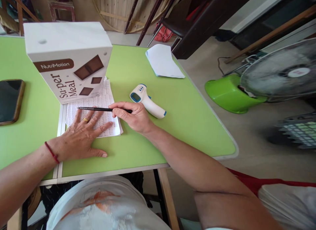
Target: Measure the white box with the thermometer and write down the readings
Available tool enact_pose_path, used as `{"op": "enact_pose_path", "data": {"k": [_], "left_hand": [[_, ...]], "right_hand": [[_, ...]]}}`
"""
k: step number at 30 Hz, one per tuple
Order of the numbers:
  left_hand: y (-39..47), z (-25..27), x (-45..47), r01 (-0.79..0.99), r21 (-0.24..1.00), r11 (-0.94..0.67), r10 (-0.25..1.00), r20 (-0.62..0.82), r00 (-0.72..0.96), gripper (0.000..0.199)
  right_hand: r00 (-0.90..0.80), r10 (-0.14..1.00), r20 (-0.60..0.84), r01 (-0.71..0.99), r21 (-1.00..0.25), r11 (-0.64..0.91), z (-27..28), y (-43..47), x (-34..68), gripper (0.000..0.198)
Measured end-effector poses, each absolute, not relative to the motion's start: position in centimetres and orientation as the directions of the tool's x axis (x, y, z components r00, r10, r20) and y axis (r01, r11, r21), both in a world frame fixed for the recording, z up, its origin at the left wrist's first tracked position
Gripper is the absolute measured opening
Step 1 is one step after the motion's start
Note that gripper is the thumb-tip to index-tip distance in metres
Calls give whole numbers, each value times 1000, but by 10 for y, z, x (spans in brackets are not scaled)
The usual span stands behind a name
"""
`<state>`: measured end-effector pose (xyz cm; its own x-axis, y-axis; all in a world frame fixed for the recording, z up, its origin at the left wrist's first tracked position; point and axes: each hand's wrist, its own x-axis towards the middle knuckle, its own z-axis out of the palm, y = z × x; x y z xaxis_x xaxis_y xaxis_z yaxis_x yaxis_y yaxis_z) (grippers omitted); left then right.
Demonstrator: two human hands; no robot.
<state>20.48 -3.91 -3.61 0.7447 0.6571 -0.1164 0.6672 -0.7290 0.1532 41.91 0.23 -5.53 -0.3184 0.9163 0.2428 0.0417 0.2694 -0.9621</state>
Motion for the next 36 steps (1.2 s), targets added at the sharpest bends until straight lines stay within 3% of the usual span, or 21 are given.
{"op": "enact_pose_path", "data": {"k": [8, 15, 26, 31, 36], "left_hand": [[-40, -38, 204, 676, 141, -723, 666, -119, 737, 91], [-39, -36, 205, 668, 156, -728, 659, -111, 744, 91], [-39, -36, 205, 659, 144, -738, 651, -100, 752, 92], [-39, -37, 204, 660, 126, -741, 652, -101, 752, 90], [-40, -38, 204, 669, 103, -736, 661, -102, 743, 90]], "right_hand": [[-291, 924, 250, -113, -967, 227, -56, 4, 418, 20], [-423, 879, 220, -1, -970, 242, -54, 1, 420, 23], [-411, 885, 221, 151, -940, 305, -53, 0, 420, 20], [-343, 915, 213, 92, -962, 259, -54, 2, 421, 19], [-155, 964, 218, -21, -976, 217, -56, 10, 425, 13]]}}
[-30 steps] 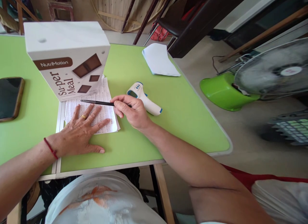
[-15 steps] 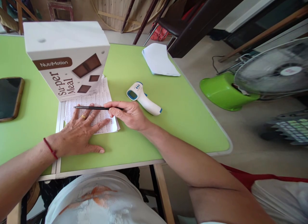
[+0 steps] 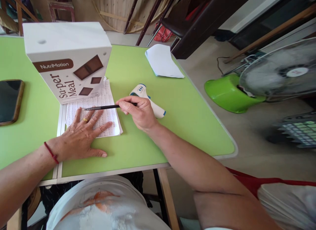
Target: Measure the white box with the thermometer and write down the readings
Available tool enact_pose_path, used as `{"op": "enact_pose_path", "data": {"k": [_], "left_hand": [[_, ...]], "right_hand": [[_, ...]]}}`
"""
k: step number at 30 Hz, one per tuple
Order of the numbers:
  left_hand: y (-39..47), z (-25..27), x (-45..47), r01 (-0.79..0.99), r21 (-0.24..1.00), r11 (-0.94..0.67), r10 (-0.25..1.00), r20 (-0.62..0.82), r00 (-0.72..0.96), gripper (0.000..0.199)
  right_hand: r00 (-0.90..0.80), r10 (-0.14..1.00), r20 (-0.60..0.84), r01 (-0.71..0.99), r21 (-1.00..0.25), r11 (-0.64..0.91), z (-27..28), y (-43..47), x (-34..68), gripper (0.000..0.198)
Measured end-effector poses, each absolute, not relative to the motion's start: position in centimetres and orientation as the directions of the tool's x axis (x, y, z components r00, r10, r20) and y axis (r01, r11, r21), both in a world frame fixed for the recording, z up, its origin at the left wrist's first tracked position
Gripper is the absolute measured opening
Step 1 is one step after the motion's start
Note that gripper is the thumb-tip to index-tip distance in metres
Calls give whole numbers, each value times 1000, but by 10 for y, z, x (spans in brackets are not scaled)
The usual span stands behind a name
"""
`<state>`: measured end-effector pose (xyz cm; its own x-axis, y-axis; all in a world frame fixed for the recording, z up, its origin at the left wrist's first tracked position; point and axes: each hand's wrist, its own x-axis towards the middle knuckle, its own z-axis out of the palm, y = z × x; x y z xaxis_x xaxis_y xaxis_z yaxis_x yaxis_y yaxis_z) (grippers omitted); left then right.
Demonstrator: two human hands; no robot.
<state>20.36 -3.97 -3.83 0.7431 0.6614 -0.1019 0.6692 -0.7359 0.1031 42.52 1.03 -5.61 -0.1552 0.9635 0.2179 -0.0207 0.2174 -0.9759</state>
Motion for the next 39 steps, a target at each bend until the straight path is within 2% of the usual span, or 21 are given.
{"op": "enact_pose_path", "data": {"k": [3, 8, 14, 19, 25, 33, 39], "left_hand": [[-40, -40, 203, 664, 104, -740, 659, -83, 748, 90], [-39, -42, 202, 650, 109, -752, 649, -55, 759, 89], [-39, -39, 202, 658, 112, -744, 653, -82, 753, 90], [-39, -39, 202, 664, 118, -739, 659, -81, 748, 89], [-39, -38, 202, 662, 126, -738, 657, -87, 749, 89], [-40, -36, 203, 668, 98, -737, 661, -100, 744, 87], [-40, -39, 202, 670, 118, -733, 666, -73, 742, 88]], "right_hand": [[-50, 984, 169, 3, -986, 169, -56, 14, 427, 15], [-37, 997, 71, 104, -992, 75, -49, 14, 423, 22], [-19, 999, 38, 26, -999, 38, -46, 15, 425, 29], [11, 1000, 11, 1, -1000, 11, -48, 18, 428, 43], [21, 999, -30, 61, -998, -31, -47, 21, 428, 46], [-26, 999, -24, 162, -987, -19, -49, 24, 431, 44], [-117, 985, -127, 20, -992, -126, -46, 24, 433, 49]]}}
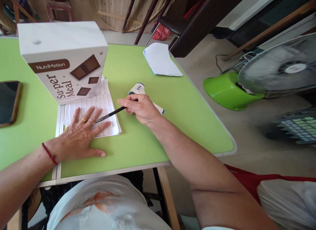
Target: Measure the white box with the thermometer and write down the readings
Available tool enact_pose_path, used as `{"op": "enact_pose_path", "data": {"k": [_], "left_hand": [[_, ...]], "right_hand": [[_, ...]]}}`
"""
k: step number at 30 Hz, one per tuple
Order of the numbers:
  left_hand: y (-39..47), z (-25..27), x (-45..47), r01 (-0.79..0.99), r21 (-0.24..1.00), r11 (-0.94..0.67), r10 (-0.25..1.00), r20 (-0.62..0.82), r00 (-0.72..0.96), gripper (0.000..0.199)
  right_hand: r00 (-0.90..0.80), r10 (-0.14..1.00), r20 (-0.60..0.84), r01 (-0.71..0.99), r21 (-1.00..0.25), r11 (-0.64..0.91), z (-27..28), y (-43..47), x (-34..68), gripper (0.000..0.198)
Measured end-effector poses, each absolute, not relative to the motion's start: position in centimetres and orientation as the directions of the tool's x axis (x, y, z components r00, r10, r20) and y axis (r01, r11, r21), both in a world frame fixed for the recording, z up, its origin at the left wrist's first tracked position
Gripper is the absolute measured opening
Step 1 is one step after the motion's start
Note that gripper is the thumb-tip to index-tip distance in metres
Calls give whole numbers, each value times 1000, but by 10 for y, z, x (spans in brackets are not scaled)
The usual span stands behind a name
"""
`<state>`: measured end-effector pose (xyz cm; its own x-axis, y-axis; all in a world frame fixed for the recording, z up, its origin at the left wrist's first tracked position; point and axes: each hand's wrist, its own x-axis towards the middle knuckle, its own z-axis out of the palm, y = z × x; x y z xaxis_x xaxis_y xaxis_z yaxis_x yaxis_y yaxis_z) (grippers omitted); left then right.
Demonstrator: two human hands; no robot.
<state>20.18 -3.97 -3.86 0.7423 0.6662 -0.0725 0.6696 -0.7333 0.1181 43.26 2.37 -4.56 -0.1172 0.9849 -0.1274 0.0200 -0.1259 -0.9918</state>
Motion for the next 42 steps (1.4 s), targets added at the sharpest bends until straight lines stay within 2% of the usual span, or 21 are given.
{"op": "enact_pose_path", "data": {"k": [4, 12, 19, 27, 42], "left_hand": [[-40, -39, 202, 664, 120, -738, 660, -80, 747, 87], [-40, -36, 203, 667, 113, -737, 659, -98, 745, 86], [-40, -36, 203, 670, 112, -734, 663, -93, 743, 85], [-41, -38, 202, 640, 93, -763, 640, -41, 768, 87], [-40, -39, 202, 643, 87, -761, 639, -79, 766, 92]], "right_hand": [[-162, 975, -150, 38, -989, -146, -44, 24, 433, 51], [-121, 981, -149, 197, -972, -124, -44, 22, 434, 49], [-155, 979, -136, 259, -961, -92, -44, 21, 436, 48], [-154, 980, -129, 258, -962, -86, -43, 21, 436, 47], [-144, 980, -139, 238, -966, -102, -42, 20, 434, 49]]}}
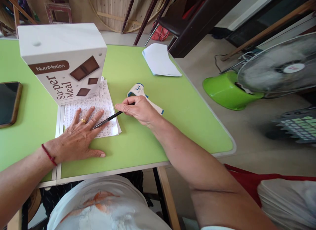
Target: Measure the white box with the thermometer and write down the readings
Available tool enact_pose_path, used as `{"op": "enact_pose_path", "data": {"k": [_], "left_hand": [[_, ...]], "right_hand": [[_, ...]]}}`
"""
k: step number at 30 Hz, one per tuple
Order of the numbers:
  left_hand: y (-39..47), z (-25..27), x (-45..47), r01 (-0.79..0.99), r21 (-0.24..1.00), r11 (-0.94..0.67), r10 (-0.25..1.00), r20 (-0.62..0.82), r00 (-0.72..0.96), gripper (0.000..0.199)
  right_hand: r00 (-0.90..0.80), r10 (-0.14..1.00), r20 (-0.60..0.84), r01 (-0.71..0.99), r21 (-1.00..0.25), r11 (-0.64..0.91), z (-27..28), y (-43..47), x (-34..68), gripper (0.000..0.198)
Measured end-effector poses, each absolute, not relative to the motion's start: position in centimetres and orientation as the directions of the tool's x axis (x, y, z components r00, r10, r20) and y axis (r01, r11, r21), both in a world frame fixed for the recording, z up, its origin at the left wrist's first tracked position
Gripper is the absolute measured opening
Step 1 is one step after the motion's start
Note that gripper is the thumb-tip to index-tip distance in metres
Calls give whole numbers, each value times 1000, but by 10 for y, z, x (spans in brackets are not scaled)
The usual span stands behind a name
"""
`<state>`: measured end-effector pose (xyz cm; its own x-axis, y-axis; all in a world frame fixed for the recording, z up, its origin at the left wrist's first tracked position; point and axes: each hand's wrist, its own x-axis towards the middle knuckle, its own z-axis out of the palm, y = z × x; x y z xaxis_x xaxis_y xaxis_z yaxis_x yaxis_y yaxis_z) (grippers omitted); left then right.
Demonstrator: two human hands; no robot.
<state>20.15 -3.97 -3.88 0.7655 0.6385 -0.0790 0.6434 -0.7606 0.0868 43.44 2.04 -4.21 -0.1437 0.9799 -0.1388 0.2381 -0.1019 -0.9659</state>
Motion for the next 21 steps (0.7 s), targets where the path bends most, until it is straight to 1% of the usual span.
{"op": "enact_pose_path", "data": {"k": [5, 11, 18, 21], "left_hand": [[-40, -39, 202, 646, 76, -760, 640, -88, 763, 91], [-41, -39, 201, 647, 91, -757, 643, -77, 762, 91], [-41, -39, 201, 651, 103, -752, 649, -53, 759, 91], [-41, -41, 200, 657, 119, -745, 658, -36, 752, 92]], "right_hand": [[-155, 978, -141, 152, -981, -117, -43, 20, 434, 49], [-186, 974, -131, 49, -991, -124, -46, 22, 434, 48], [-207, 974, -97, 41, -995, -90, -48, 23, 436, 46], [-195, 977, -84, 5, -996, -85, -48, 24, 437, 44]]}}
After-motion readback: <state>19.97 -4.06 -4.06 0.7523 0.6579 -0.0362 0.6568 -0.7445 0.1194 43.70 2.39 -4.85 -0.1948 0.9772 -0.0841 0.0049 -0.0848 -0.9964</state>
